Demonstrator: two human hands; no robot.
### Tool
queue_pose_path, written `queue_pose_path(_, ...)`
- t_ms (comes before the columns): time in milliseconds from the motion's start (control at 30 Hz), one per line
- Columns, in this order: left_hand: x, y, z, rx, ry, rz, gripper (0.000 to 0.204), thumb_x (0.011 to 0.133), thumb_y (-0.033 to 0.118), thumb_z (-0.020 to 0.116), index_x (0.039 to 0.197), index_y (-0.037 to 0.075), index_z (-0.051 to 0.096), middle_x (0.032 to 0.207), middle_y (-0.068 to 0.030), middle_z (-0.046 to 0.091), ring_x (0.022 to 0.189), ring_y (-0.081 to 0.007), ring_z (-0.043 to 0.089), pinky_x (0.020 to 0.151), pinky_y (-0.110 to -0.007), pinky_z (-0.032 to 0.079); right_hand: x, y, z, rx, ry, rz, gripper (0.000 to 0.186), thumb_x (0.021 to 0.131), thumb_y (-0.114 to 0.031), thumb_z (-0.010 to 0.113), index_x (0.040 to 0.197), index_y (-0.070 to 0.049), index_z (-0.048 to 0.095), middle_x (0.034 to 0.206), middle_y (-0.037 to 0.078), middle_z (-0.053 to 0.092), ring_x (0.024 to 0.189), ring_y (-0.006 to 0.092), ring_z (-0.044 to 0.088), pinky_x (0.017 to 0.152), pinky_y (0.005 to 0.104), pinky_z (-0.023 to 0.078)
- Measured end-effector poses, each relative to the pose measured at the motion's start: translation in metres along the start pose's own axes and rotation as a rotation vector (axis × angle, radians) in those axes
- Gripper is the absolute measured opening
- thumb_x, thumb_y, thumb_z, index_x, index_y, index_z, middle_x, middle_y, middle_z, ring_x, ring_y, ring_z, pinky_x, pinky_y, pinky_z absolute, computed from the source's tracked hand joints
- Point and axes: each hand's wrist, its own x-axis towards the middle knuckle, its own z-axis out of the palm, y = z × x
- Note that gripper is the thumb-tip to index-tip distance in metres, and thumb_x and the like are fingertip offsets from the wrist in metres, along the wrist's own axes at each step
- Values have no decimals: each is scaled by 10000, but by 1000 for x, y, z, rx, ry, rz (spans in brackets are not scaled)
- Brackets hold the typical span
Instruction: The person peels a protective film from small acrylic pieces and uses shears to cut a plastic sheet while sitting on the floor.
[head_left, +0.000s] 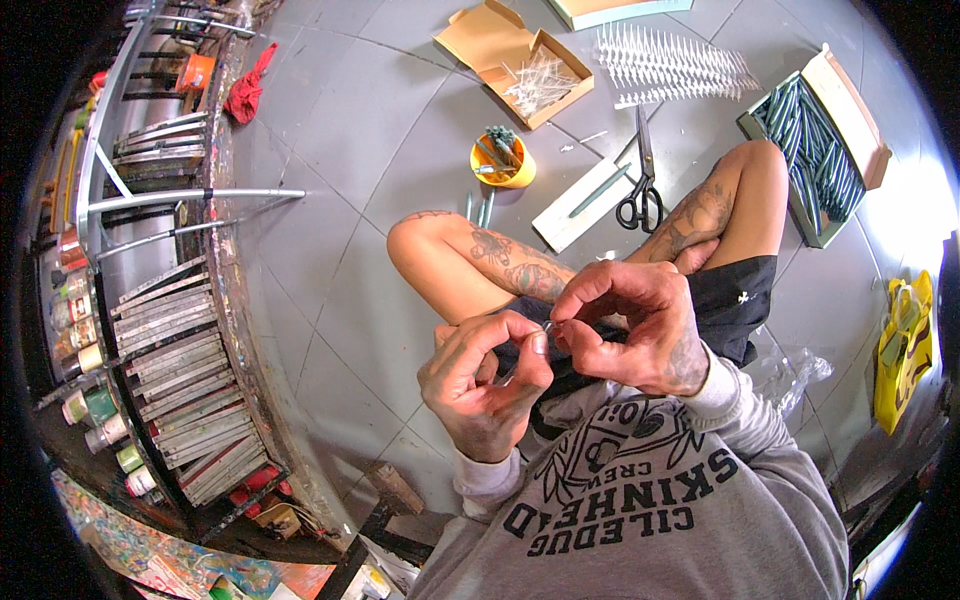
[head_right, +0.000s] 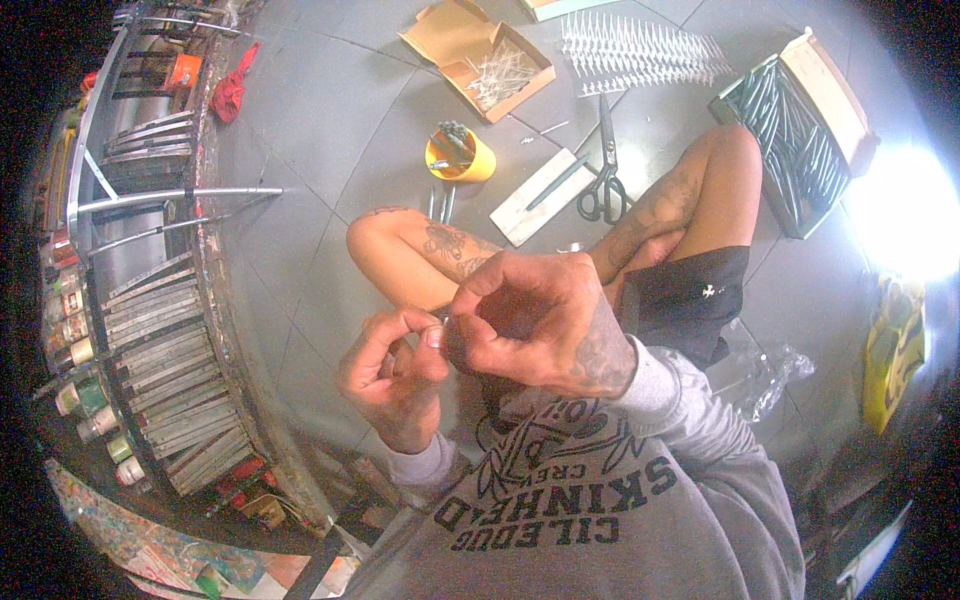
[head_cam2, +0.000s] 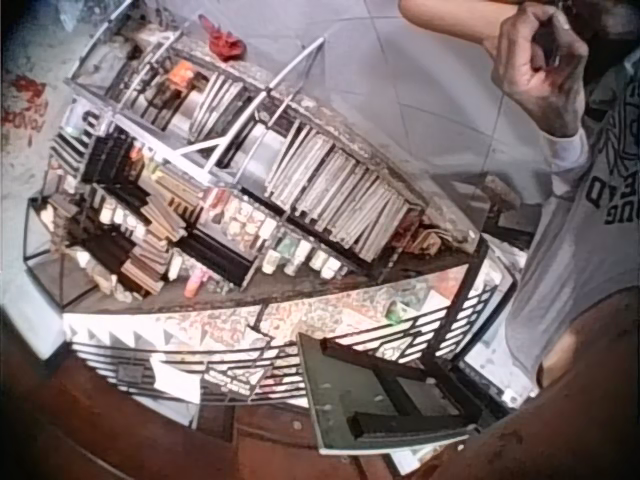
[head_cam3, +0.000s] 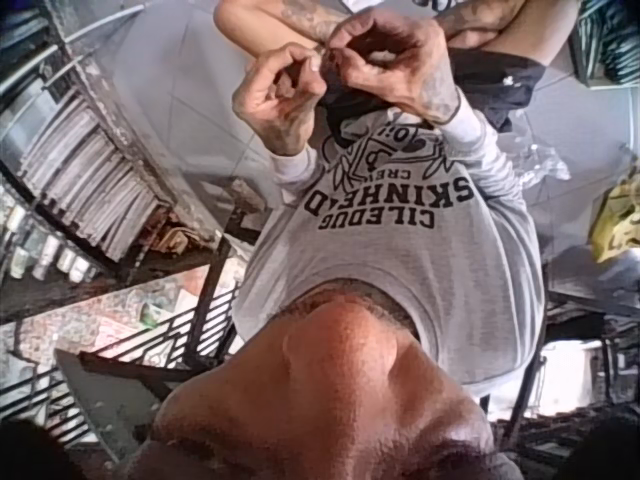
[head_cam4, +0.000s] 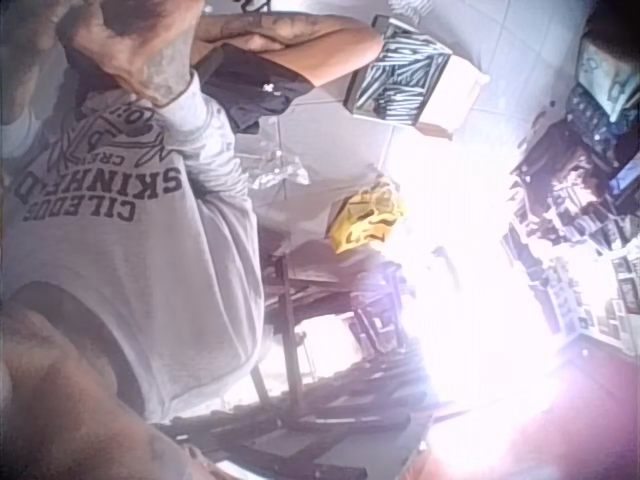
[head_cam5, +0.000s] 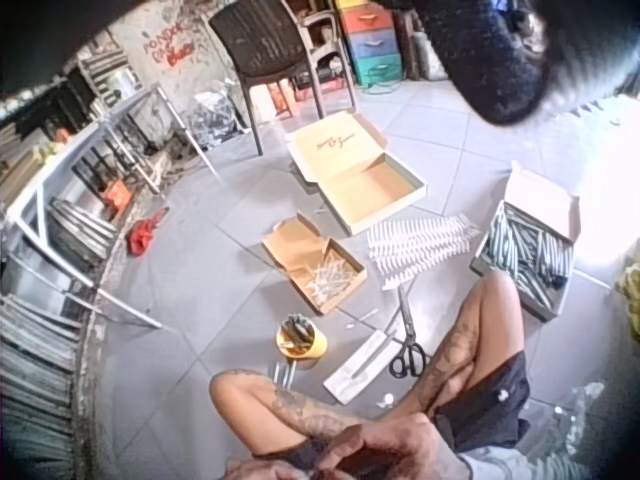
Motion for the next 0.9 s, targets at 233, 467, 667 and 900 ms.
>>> queue_pose_path(233,0,11,3,165,-38,25,188,719,111,819,863,58,711,807,36,695,557,-48,368,525,-236,290,0,-4,-4,-157,-9,-18,88,738,35,659,824,25,639,787,71,677,709,115,654,683,255,541)
queue_pose_path(467,6,7,0,149,-176,198,297,767,278,828,895,40,705,830,-10,703,676,-141,615,602,-266,414,1,2,0,-202,31,-135,70,733,-7,685,760,-13,621,667,29,640,608,72,598,546,239,477)
queue_pose_path(667,11,4,-4,207,-250,321,325,779,303,817,923,34,707,837,-38,710,737,-172,666,654,-277,437,3,2,0,-294,56,-235,54,728,14,653,753,-19,618,611,45,616,536,69,565,480,245,437)
queue_pose_path(900,2,7,0,29,-105,79,191,750,114,809,891,21,720,800,2,700,579,-59,437,536,-220,325,-5,1,6,24,56,-96,71,767,41,621,827,8,639,736,51,671,661,56,600,564,230,475)
